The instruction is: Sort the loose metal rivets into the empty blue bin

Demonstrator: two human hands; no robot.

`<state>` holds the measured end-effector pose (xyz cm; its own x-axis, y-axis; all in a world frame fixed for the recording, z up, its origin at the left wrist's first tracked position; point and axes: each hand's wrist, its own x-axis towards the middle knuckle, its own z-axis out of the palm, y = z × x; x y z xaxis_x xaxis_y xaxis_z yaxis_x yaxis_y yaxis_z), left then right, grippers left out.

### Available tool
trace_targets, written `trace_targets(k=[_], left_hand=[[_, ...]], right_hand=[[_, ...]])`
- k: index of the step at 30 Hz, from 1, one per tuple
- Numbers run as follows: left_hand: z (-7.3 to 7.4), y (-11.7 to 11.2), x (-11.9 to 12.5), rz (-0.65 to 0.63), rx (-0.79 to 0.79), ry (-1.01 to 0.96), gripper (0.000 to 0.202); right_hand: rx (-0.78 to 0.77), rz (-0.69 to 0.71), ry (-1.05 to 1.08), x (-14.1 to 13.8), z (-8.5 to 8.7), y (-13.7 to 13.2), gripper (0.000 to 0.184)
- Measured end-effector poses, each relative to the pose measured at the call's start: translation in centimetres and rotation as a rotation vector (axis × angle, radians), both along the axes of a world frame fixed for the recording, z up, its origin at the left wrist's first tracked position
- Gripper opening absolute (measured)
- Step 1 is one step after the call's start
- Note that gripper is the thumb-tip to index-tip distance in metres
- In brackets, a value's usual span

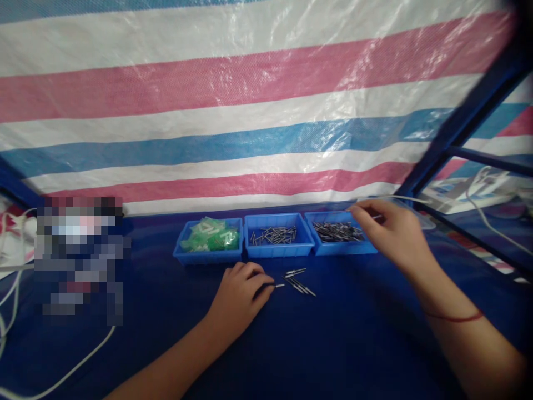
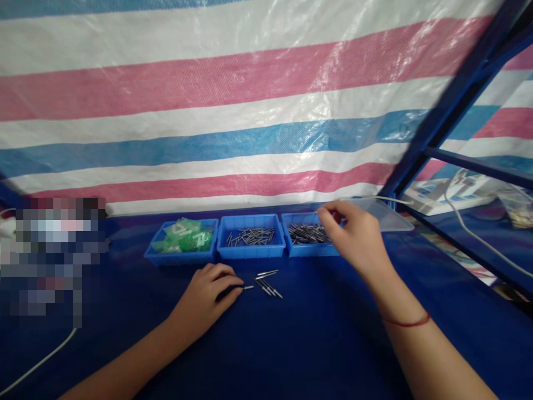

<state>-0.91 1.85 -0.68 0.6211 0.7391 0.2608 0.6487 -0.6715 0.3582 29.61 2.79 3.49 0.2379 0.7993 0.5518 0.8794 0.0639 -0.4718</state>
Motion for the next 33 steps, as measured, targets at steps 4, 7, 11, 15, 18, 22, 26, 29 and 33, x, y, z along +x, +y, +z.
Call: trace_targets(k=[4, 7, 11, 15, 18, 22, 26, 29, 33], left_hand=[[0.2, -0.1, 0.4, -0.025, 0.009, 0.052, 0.017], [0.5, -0.3, 0.7, -0.016, 0.01, 0.044, 0.016], [0.9, -0.5, 0.7, -0.02, -0.032, -0.047, 0.019], [0.8, -0.6, 0.5, -0.03, -0.055, -0.216, 0.016], [0.8, -0.9, 0.5, 0.005, -0.112, -0.356, 0.016], [0.7, -0.9, 0.6, 0.106, -0.261, -0.546, 0.022], [0.6, -0.7, 0.5, 0.149, -0.314, -0.598, 0.012], [0.6, -0.6, 0.4, 0.158, -0.336, -0.607, 0.011], [0.8, -0.7, 0.5, 0.144, -0.355, -0.61, 0.011]], right_hand=[[-0.041, -0.049, -0.11, 2.7, -0.3, 0.6, 0.013], [-0.028, 0.024, -0.104, 0.6, 0.1, 0.1, 0.012], [-0.229, 0.534, 0.066, -5.5, 0.3, -1.8, 0.016], [-0.344, 0.762, 0.013, -10.1, -0.7, -3.4, 0.013], [-0.332, 0.793, 0.05, -11.3, -1.5, -3.9, 0.017], [-0.28, 0.808, 0.126, -11.9, -1.8, -4.0, 0.015], [-0.265, 0.8, 0.186, -12.2, -1.8, -4.1, 0.012], [-0.283, 0.789, 0.212, -12.3, -2.0, -4.1, 0.011], [-0.289, 0.792, 0.259, -12.3, -2.2, -4.0, 0.012]])
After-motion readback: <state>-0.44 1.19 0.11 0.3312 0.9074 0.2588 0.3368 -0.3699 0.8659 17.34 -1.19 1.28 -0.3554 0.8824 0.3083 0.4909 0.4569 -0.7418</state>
